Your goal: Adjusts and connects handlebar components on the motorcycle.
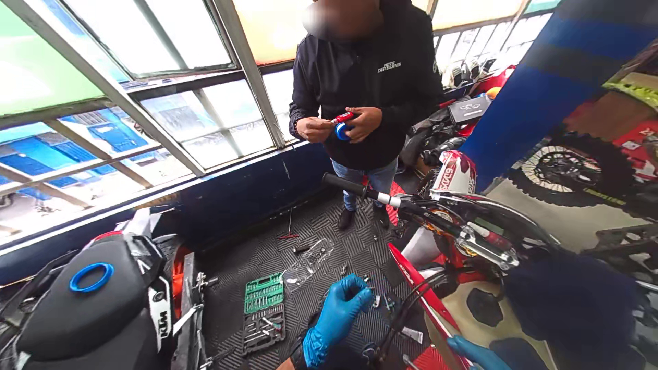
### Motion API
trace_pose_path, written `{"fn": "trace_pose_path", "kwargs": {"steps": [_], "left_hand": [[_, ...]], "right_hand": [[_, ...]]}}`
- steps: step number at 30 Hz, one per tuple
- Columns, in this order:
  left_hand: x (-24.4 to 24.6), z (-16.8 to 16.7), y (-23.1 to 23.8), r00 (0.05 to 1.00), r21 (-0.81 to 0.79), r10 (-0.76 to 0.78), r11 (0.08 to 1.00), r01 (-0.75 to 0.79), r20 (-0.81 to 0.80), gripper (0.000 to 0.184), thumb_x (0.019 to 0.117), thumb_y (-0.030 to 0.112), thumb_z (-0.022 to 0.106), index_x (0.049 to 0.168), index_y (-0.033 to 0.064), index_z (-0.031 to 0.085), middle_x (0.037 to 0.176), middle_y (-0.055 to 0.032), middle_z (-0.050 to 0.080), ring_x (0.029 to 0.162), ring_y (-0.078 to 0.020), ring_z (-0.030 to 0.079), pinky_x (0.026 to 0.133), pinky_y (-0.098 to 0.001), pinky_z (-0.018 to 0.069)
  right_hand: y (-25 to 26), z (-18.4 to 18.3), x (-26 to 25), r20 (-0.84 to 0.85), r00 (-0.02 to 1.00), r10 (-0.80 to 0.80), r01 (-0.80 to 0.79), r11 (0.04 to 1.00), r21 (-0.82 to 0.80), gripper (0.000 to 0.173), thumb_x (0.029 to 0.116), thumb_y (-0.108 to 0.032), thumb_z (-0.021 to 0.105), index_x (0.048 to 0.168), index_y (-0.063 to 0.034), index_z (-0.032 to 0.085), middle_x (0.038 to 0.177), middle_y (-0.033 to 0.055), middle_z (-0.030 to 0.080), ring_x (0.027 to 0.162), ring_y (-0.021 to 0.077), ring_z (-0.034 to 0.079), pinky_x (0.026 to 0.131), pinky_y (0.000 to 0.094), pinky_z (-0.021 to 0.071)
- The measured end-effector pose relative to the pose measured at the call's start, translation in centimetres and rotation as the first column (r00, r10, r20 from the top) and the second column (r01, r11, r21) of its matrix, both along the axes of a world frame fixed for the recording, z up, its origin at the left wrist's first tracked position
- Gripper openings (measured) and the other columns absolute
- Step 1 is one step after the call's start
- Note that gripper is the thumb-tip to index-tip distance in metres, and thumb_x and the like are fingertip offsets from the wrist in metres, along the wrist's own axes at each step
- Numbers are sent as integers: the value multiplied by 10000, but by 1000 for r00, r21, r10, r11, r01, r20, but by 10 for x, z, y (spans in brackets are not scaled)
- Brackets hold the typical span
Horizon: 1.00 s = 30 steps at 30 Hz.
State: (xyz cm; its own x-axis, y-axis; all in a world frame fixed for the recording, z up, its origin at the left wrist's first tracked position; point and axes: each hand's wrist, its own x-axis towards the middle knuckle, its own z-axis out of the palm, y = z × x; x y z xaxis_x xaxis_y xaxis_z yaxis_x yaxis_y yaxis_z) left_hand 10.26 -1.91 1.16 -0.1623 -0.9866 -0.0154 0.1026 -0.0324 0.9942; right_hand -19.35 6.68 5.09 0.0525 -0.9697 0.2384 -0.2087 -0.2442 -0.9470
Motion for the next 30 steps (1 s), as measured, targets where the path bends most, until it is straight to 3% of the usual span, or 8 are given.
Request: {"fn": "trace_pose_path", "kwargs": {"steps": [5, 16, 30], "left_hand": [[-2, 4, 5, 1000, -32, 14, 999, -13, 26, 83, 959, 107, 661, 941, 45, 713, 718, 9, 673, 603, -55, 604, 575, -221, 519], [-3, 7, -2, 1000, -27, -3, 1000, 3, 10, 88, 956, 113, 669, 912, 49, 710, 707, 11, 661, 600, -52, 596, 574, -218, 511], [7, 5, -8, 999, -20, 21, 1000, -20, 27, 88, 957, 116, 670, 924, 47, 714, 716, -1, 675, 615, -69, 620, 594, -237, 535]], "right_hand": [[0, -8, 0, 19, 1000, -13, 14, 1000, -24, 262, 1018, -106, 568, 1193, 18, 718, 1167, 135, 737, 1139, 218, 680, 1051, 411, 533], [-15, -11, 4, 25, 999, 37, -36, 999, -23, 268, 1026, -89, 553, 1198, 57, 698, 1191, 159, 721, 1162, 217, 670, 1058, 405, 527], [-40, -11, 15, -12, 997, 74, -75, 997, -11, 258, 1019, -76, 556, 1190, 18, 725, 1186, 133, 738, 1147, 208, 686, 1047, 395, 539]]}}
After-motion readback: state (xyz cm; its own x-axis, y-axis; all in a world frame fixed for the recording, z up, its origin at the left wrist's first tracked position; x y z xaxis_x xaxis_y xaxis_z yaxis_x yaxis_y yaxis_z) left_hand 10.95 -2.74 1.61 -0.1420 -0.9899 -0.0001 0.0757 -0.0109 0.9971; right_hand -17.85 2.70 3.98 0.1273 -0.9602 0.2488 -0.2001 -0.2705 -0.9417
